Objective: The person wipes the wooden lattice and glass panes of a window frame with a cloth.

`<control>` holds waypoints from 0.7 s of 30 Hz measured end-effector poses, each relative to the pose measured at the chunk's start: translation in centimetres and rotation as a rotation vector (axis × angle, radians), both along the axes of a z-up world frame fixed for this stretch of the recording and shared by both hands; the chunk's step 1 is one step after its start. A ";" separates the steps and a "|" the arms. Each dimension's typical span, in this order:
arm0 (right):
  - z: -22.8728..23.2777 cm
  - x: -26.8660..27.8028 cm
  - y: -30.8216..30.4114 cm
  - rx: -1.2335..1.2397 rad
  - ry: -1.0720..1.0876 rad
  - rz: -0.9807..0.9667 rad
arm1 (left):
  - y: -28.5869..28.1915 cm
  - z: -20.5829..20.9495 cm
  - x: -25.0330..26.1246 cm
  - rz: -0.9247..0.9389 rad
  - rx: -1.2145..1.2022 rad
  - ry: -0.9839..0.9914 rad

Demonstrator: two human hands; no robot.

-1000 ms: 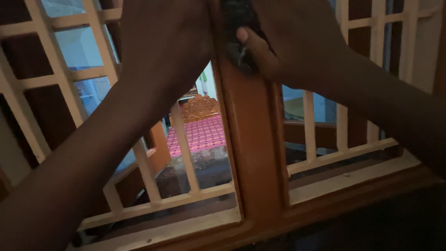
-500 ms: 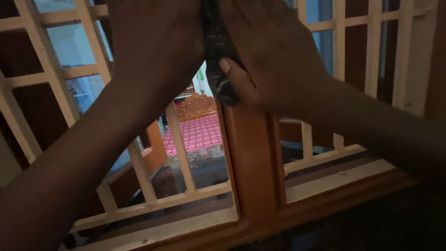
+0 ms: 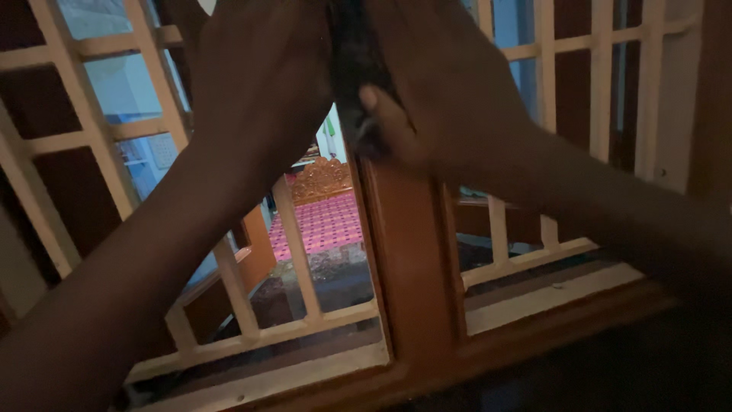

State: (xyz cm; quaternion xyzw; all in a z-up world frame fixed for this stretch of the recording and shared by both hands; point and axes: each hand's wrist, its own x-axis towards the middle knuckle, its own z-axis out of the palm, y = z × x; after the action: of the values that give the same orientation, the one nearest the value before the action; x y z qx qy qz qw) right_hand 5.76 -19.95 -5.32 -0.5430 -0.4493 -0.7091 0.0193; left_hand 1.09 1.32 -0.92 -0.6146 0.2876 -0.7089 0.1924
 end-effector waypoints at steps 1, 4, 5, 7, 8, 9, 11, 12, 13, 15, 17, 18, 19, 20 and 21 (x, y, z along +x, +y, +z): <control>-0.3 -0.2 0.0 -0.004 0.046 -0.004 | 0.1 0.0 0.0 -0.022 0.025 -0.034; -1.5 -0.8 0.2 -0.024 0.123 -0.069 | 0.4 -0.1 -0.1 -0.082 0.080 -0.081; -2.0 -1.2 0.4 -0.035 0.104 -0.125 | 0.5 -0.3 -0.2 -0.100 0.084 -0.065; -2.2 -1.5 0.8 -0.067 0.108 -0.182 | 0.7 -0.7 -0.5 -0.110 0.093 -0.082; -2.2 -1.6 0.9 -0.087 0.132 -0.182 | 0.8 -0.9 -0.5 -0.103 0.099 -0.114; -2.2 -1.6 1.0 -0.108 0.159 -0.184 | 0.8 -1.0 -0.4 -0.099 0.094 -0.110; -1.4 -1.4 0.8 -0.106 0.153 -0.160 | 1.0 -0.9 -0.2 -0.086 0.073 -0.073; -0.9 -1.4 0.6 -0.106 0.147 -0.147 | 1.0 -0.8 -0.2 -0.069 0.070 -0.077; -0.6 -1.2 0.5 -0.085 0.186 -0.172 | 1.1 -0.8 -0.1 -0.051 0.070 -0.074; 0.0 -0.7 0.1 -0.040 0.260 -0.223 | 0.9 -0.9 -0.4 0.005 0.110 -0.085; 0.1 0.0 0.0 -0.079 0.197 -0.100 | 0.5 -1.0 -1.3 0.059 0.174 0.023; 0.0 0.3 -0.1 -0.100 0.166 -0.039 | 0.2 -1.1 -1.9 0.085 0.212 0.108; 0.0 0.7 -0.4 -0.127 -0.012 -0.131 | -0.4 -1.4 -2.3 0.103 0.315 0.148; 0.1 1.0 -0.9 -0.137 -0.167 -0.195 | -1.2 -1.6 -2.4 0.121 0.419 0.188; 0.1 1.3 -1.2 -0.135 -0.245 -0.223 | -2.1 -1.6 -2.4 0.136 0.451 0.245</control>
State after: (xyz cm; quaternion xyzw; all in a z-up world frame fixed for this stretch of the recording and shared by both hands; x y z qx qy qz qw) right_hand 7.07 -21.18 -5.23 -0.4992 -0.4319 -0.7359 -0.1508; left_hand -1.35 -0.74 -2.48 -0.6554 0.4173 -0.5327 0.3356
